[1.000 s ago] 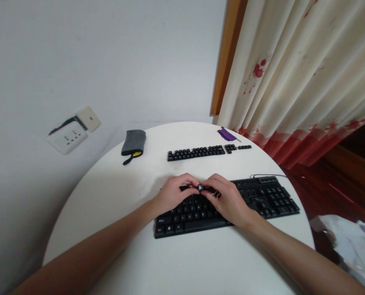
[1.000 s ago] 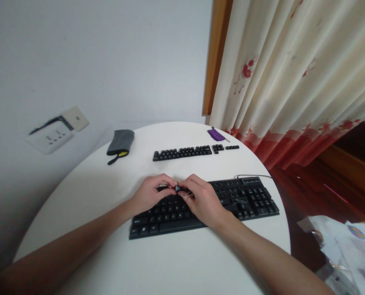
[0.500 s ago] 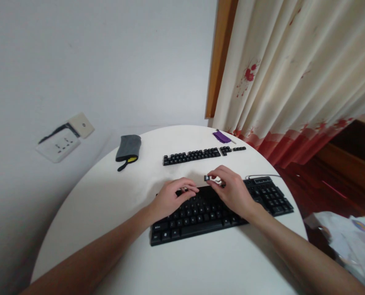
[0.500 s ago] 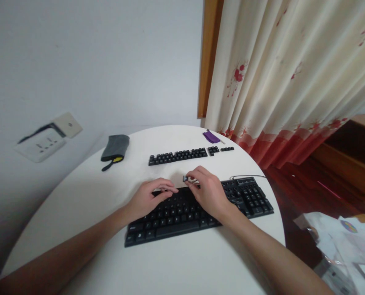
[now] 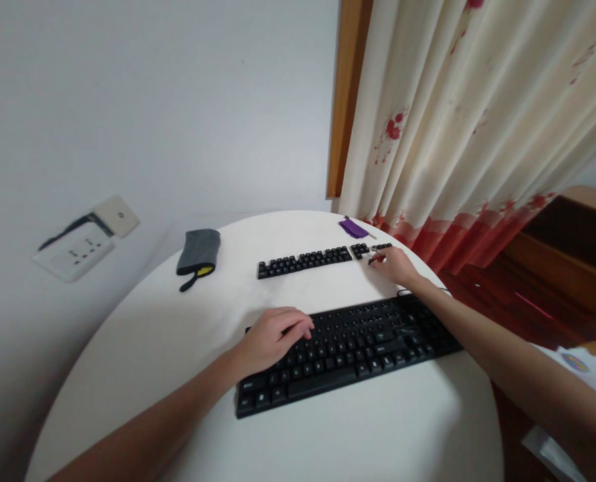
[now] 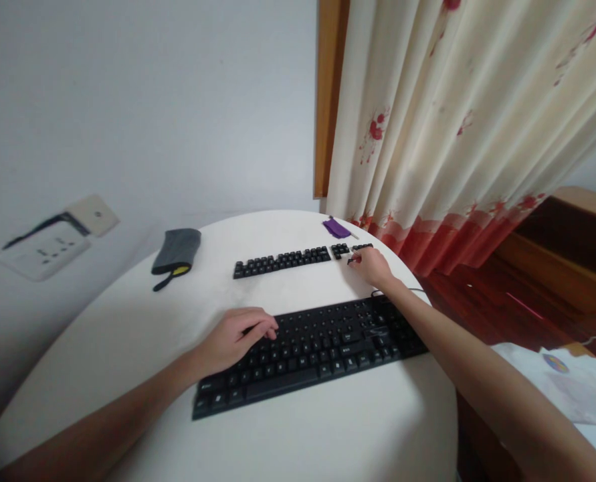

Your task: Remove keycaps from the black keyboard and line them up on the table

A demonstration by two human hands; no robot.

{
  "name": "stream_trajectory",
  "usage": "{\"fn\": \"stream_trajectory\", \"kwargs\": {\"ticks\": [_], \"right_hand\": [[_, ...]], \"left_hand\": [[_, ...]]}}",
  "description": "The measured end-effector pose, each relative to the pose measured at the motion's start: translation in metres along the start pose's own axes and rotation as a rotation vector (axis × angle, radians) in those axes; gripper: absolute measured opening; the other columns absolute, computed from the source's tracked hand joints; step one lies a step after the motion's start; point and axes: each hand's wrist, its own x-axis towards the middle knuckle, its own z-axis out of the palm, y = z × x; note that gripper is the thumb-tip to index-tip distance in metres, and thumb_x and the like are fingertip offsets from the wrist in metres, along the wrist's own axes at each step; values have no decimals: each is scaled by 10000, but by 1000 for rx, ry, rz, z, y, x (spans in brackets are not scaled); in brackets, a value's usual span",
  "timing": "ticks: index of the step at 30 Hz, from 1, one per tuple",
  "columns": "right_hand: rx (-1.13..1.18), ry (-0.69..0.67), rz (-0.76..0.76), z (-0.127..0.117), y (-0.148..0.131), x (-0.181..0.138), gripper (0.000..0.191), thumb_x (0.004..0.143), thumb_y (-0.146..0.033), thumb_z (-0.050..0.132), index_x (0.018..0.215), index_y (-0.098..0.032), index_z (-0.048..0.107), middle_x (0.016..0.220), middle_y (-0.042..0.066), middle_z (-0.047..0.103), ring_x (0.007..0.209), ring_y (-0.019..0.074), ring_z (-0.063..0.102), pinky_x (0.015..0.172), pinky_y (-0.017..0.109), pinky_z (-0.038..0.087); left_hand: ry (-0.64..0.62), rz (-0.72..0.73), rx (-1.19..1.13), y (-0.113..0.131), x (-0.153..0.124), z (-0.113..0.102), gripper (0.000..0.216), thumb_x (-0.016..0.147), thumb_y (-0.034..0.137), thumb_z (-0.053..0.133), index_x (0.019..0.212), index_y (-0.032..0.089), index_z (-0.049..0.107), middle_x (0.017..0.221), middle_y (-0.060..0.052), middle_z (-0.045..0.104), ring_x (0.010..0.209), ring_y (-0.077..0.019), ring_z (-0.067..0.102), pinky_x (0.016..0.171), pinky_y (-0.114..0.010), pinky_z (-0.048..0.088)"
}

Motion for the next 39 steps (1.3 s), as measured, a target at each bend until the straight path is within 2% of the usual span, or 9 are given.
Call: {"fn": "stream_trajectory", "kwargs": {"ticks": [4, 9, 15, 20, 29, 39], "right_hand": [[-22, -33, 4, 6, -1, 4, 178, 804, -248, 691, 918, -148, 782, 866, 93, 769, 788, 201, 688, 691, 241, 441], [-52, -10, 57, 8, 0, 3, 249, 811, -289, 687, 990, -131, 759, 1002, 130, 761, 904, 223, 692, 739, 252, 456], [-83, -26, 128, 8, 0, 1, 181, 805, -324, 687, 825, -159, 759, 853, 117, 757, 825, 226, 694, 690, 262, 456], [-94, -10, 166, 12, -4, 11, 197, 803, -324, 682, 870, -155, 759, 893, 126, 756, 842, 233, 694, 687, 263, 450], [-85, -4, 156, 16, -8, 22, 203, 805, -284, 687, 923, -140, 766, 959, 151, 756, 896, 251, 697, 719, 267, 457], [-45, 31, 122, 18, -7, 23, 175, 771, -259, 709, 865, -127, 773, 874, 148, 758, 822, 245, 699, 683, 265, 443]], "left_hand": [[-13, 8, 3, -1, 0, -1, 279, 998, 237, 463, 839, 184, 686, 807, -10, 738, 747, -131, 673, 749, -246, 500], [-13, 21, 9, 0, 0, -1, 273, 996, 223, 464, 841, 182, 685, 794, -7, 734, 744, -129, 670, 743, -242, 491], [-18, 39, 26, 0, -1, 0, 267, 993, 212, 464, 842, 184, 683, 788, -1, 733, 745, -129, 667, 749, -245, 487], [-22, 46, 29, -1, 0, 1, 289, 1003, 237, 447, 839, 184, 680, 793, -8, 732, 743, -132, 666, 744, -249, 488], [-33, 55, 30, -2, 0, 1, 276, 1002, 230, 454, 851, 182, 680, 789, -2, 727, 740, -127, 662, 734, -240, 479], [-48, 56, 36, -3, -1, 2, 285, 1004, 232, 450, 849, 179, 683, 791, -5, 722, 741, -127, 660, 737, -238, 473]]}}
